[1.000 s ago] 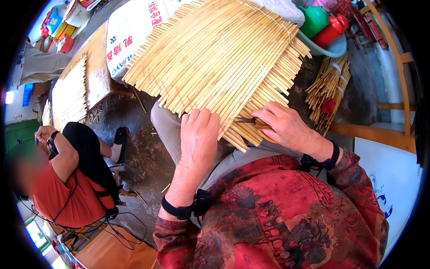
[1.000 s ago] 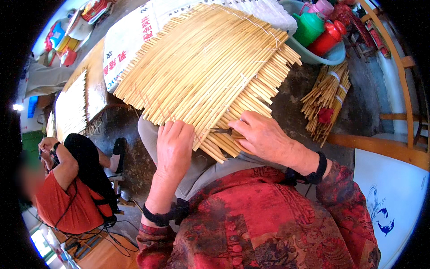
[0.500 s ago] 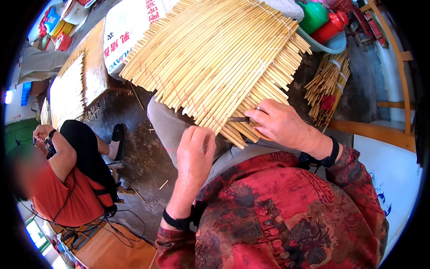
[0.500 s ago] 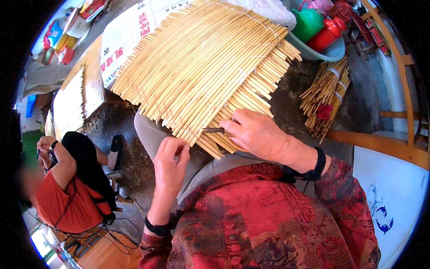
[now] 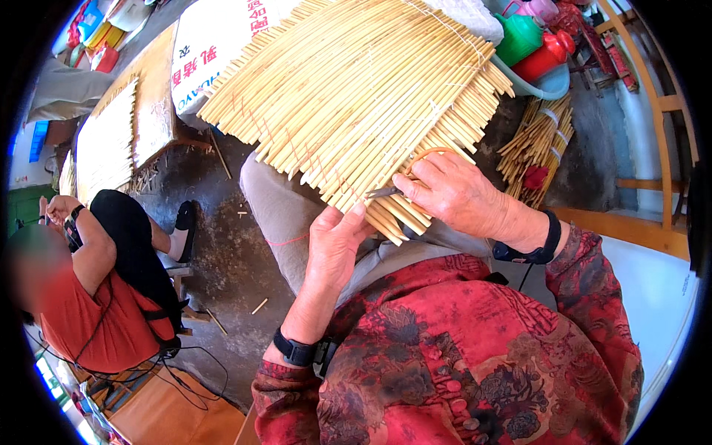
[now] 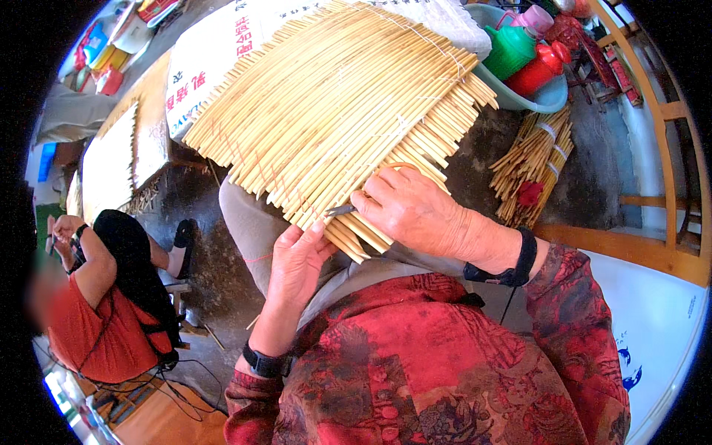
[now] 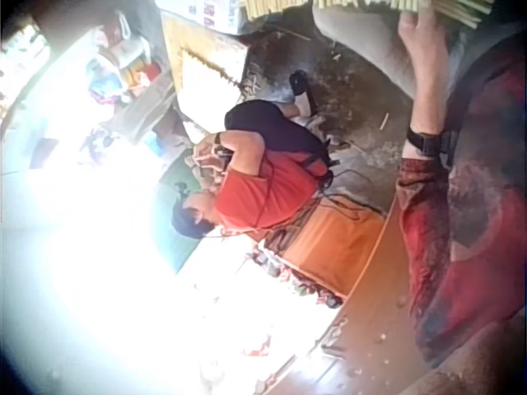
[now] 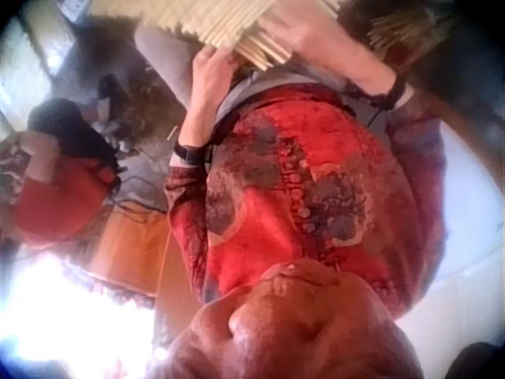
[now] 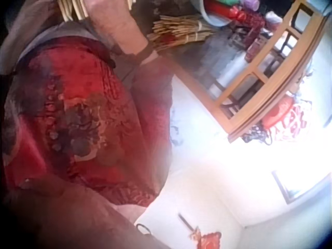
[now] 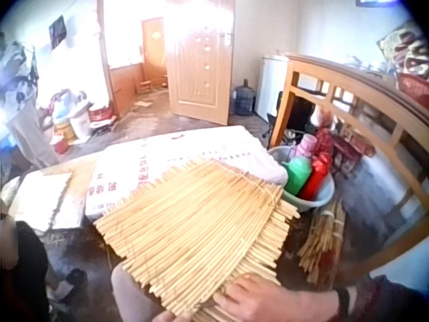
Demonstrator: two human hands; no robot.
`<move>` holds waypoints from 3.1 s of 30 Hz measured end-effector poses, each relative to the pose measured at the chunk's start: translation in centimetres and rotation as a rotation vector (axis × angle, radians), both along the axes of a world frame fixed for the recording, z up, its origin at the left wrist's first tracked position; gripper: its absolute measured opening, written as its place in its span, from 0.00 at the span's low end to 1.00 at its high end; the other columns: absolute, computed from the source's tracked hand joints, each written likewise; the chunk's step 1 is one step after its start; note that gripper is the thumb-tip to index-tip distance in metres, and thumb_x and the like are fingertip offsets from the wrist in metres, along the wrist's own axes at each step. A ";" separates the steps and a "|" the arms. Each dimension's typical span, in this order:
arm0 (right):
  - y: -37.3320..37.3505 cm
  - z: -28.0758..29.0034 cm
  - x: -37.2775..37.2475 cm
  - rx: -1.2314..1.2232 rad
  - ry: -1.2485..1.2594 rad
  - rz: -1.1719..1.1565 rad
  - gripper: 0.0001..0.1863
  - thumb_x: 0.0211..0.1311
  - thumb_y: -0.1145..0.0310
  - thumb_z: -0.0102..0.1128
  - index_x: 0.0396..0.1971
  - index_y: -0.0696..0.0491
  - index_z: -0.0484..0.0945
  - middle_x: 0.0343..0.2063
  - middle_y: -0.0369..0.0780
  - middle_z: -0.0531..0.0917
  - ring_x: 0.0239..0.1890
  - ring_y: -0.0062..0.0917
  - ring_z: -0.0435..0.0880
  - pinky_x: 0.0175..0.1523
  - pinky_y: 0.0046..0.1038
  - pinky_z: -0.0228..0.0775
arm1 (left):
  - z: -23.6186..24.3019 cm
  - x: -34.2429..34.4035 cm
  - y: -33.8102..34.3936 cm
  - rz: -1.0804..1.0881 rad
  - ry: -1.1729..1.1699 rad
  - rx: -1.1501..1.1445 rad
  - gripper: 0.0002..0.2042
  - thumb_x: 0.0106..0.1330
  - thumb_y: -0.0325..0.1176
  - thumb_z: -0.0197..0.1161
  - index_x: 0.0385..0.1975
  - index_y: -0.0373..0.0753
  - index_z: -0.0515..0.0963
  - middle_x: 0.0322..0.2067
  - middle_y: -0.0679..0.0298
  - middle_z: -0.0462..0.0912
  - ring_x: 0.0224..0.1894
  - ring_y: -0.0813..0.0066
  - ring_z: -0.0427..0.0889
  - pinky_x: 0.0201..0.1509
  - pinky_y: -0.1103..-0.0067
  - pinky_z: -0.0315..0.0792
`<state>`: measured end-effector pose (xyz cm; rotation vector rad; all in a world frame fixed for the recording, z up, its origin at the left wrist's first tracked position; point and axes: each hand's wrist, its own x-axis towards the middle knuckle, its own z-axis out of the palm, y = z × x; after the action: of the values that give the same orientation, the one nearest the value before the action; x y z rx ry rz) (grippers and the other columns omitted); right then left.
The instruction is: The person weaves thin wood slats together using a red string by hand and then trims the ends of the string with shears.
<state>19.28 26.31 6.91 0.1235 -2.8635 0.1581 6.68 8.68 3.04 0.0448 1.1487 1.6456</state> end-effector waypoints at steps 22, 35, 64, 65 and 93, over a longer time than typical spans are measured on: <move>2.3 -1.1 -1.1 -0.057 0.045 0.197 0.16 0.47 0.70 0.56 0.39 0.57 0.76 0.28 0.37 0.74 0.34 0.27 0.77 0.38 0.28 0.71 | -0.3 -0.7 -0.1 -0.023 -0.010 0.063 0.18 0.66 0.30 0.55 0.54 0.30 0.68 0.49 0.58 0.76 0.49 0.67 0.78 0.50 0.68 0.75; 2.6 -1.0 -1.5 -0.015 0.047 0.235 0.14 0.48 0.69 0.54 0.37 0.55 0.76 0.27 0.35 0.73 0.33 0.25 0.76 0.39 0.26 0.68 | -0.2 -0.9 -0.2 -0.048 -0.013 0.045 0.18 0.67 0.31 0.55 0.54 0.31 0.68 0.49 0.58 0.76 0.49 0.67 0.78 0.51 0.69 0.74; -1.4 0.1 -3.4 -0.486 -0.154 -0.136 0.20 0.46 0.73 0.65 0.43 0.51 0.75 0.31 0.41 0.77 0.31 0.36 0.80 0.34 0.30 0.73 | -0.6 -0.8 -1.1 -0.068 -0.003 0.022 0.15 0.66 0.33 0.55 0.50 0.33 0.72 0.44 0.58 0.80 0.44 0.67 0.80 0.47 0.68 0.76; -1.4 -0.2 -3.5 -0.552 -0.132 -0.161 0.19 0.47 0.73 0.65 0.43 0.52 0.75 0.31 0.41 0.77 0.32 0.34 0.80 0.34 0.29 0.73 | -0.6 -0.8 -1.2 -0.080 0.010 0.012 0.15 0.66 0.33 0.55 0.50 0.33 0.72 0.44 0.59 0.80 0.44 0.67 0.80 0.47 0.69 0.76; 0.8 1.9 -2.7 -0.204 -0.177 0.171 0.16 0.41 0.67 0.66 0.32 0.52 0.73 0.29 0.40 0.72 0.35 0.35 0.75 0.40 0.35 0.67 | -1.6 -0.2 -2.3 -0.083 -0.070 0.232 0.18 0.65 0.24 0.51 0.55 0.30 0.66 0.51 0.54 0.75 0.51 0.68 0.76 0.54 0.73 0.72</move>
<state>16.57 27.15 8.80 0.3288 -2.9870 0.5174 6.53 6.35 1.47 0.1795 0.8882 1.6861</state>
